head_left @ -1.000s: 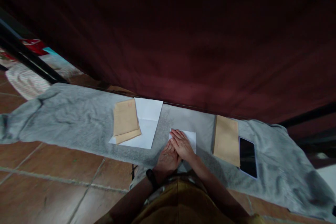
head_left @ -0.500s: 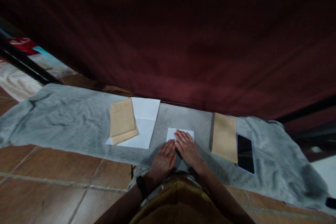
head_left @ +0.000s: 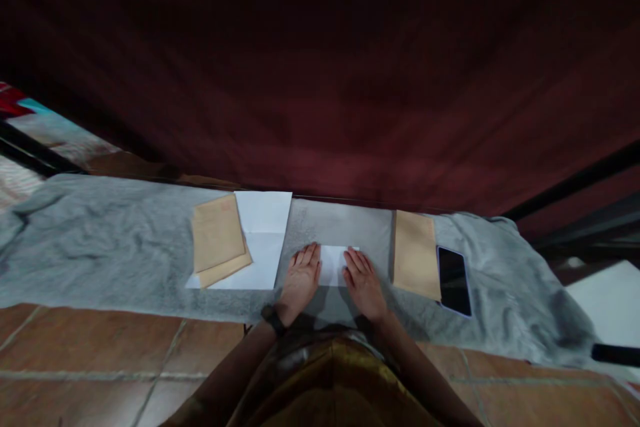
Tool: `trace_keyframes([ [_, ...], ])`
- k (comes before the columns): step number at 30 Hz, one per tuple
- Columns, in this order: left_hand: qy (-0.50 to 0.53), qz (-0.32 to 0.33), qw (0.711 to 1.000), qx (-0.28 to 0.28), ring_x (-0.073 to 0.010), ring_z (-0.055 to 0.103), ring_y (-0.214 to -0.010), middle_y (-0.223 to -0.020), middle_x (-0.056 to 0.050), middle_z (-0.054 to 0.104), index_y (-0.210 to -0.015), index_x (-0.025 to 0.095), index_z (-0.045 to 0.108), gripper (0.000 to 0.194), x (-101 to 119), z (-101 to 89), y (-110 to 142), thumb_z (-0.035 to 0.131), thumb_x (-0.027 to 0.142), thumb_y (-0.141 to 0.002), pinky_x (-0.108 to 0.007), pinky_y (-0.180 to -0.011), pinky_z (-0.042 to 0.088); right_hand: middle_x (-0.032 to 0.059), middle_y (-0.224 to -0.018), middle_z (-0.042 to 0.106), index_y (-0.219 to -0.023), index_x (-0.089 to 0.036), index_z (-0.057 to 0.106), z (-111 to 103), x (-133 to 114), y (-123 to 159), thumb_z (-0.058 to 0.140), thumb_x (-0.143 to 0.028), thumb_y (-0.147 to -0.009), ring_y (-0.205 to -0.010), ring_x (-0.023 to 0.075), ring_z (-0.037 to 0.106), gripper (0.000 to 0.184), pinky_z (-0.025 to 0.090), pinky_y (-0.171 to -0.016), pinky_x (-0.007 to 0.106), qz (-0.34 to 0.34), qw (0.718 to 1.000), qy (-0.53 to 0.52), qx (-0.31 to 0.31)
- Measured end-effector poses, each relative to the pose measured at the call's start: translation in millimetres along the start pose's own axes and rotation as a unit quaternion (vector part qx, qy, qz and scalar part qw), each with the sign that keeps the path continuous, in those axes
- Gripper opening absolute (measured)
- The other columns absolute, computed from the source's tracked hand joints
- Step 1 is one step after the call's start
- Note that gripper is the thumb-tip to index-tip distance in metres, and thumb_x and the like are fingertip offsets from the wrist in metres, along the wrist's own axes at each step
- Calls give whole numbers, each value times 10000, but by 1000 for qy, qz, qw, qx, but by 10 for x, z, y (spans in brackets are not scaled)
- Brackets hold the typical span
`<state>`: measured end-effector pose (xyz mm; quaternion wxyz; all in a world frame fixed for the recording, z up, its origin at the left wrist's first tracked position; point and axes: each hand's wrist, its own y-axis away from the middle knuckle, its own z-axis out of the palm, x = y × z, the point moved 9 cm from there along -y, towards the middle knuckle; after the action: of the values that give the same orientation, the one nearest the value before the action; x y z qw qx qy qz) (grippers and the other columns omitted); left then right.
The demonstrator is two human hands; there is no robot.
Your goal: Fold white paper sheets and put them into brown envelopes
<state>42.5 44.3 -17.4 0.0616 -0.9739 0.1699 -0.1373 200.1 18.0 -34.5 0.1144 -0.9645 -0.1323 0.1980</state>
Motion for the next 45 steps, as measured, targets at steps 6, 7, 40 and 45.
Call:
trace_keyframes([
  [6,34,-10,999,-39,-263,612,-1170,-1266,-104,672,-1281,194,647,404,-83,-81,-329,539,105,-902,-412,-1035,484,130,-1373,653,-1413,-149,596,-87,213,-337,435,-124,-953,-1285,248,578,487,436,-1139,433,37,999,-14,-34],
  [7,46,-12,998,-45,-253,622,-1136,-1206,-99,686,-1200,192,680,365,-91,-94,-387,549,77,-879,-400,-1035,481,125,-1317,679,-1366,-157,635,-111,224,-397,460,-106,-934,-1238,247,604,469,452,-1116,415,44,998,-16,-44],
  [40,-20,133,991,-15,-316,321,-1533,-1633,-159,389,-1537,144,422,639,526,279,160,506,485,-1003,-569,-1238,272,120,-1432,616,-1410,-186,604,-63,-44,-325,371,-194,-1025,-1351,245,536,450,444,-1154,468,1,998,-53,34],
  [45,-39,147,988,-13,-301,337,-1528,-1643,-151,372,-1556,170,396,661,412,258,213,482,540,-1015,-547,-1237,281,83,-1197,716,-1216,-219,707,-29,172,-436,461,-124,-992,-1139,219,629,346,484,-1050,369,9,1000,6,-25],
])
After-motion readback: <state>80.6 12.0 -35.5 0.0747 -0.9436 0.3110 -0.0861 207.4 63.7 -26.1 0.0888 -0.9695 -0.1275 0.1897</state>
